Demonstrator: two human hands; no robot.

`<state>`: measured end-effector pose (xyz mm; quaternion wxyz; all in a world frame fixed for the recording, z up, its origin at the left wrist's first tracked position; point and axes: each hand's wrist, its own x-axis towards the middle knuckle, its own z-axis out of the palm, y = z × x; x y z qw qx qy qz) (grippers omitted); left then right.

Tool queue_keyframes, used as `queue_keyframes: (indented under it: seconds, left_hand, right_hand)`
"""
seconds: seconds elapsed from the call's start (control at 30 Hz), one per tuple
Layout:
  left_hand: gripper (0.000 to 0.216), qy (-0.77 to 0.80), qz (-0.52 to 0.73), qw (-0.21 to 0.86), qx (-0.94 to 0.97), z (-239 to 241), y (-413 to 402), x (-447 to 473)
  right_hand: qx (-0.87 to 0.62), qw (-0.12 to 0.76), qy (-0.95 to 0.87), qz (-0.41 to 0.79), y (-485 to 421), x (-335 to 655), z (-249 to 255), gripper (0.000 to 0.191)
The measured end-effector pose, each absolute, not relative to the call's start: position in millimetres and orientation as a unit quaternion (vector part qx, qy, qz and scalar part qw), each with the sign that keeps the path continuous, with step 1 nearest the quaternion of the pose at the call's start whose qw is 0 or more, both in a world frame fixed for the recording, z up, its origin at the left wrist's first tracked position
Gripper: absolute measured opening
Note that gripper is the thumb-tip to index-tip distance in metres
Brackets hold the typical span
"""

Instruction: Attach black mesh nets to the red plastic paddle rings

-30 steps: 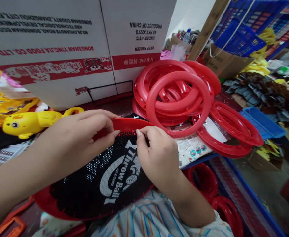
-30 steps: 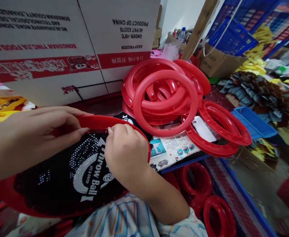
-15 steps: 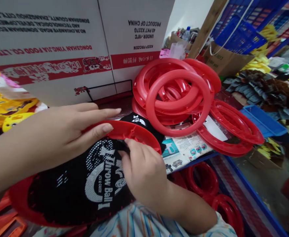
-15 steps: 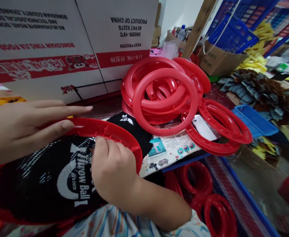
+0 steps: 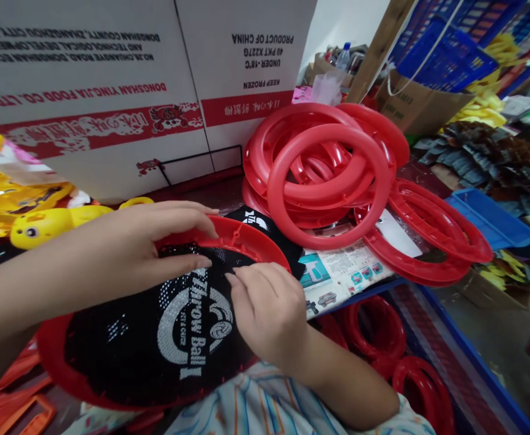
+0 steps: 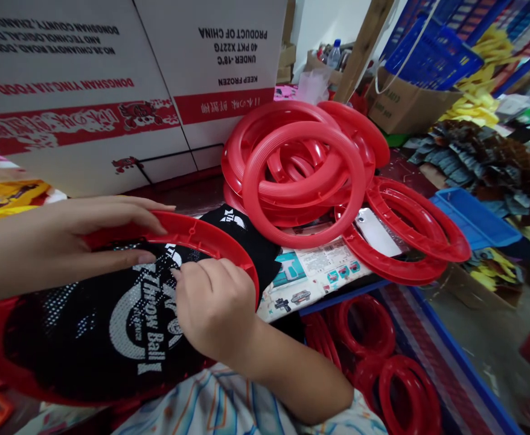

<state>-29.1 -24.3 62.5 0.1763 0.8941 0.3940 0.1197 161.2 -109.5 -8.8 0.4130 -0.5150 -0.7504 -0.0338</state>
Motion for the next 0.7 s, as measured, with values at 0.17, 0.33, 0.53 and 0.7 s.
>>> queue_keyframes:
  seconds: [0.17,0.33,0.53,0.7]
  left_hand:
    - [0.023,0.394,0.133,0.129,0.9,56,-26,-25]
    - [0.025,0.376,0.149,0.059,0.913,55,-28,-19]
    - [0.028,0.385,0.141,-0.032,0.912,50,-30,-13]
    - [0.03,0.399,0.147,-0.065,0.903,49,-34,-10]
  right_hand:
    - [-0.524,0.441,-0.729,-0.004,-100,167,-1,0.021]
    - [-0.524,0.458,-0.718,-0.004,-95,170,2,0.018]
    - [-0.537,0.466,-0.703,-0.007,-89,174,-2,0.018]
    - [-0.556,0.457,-0.694,0.007,-86,175,-4,0.021]
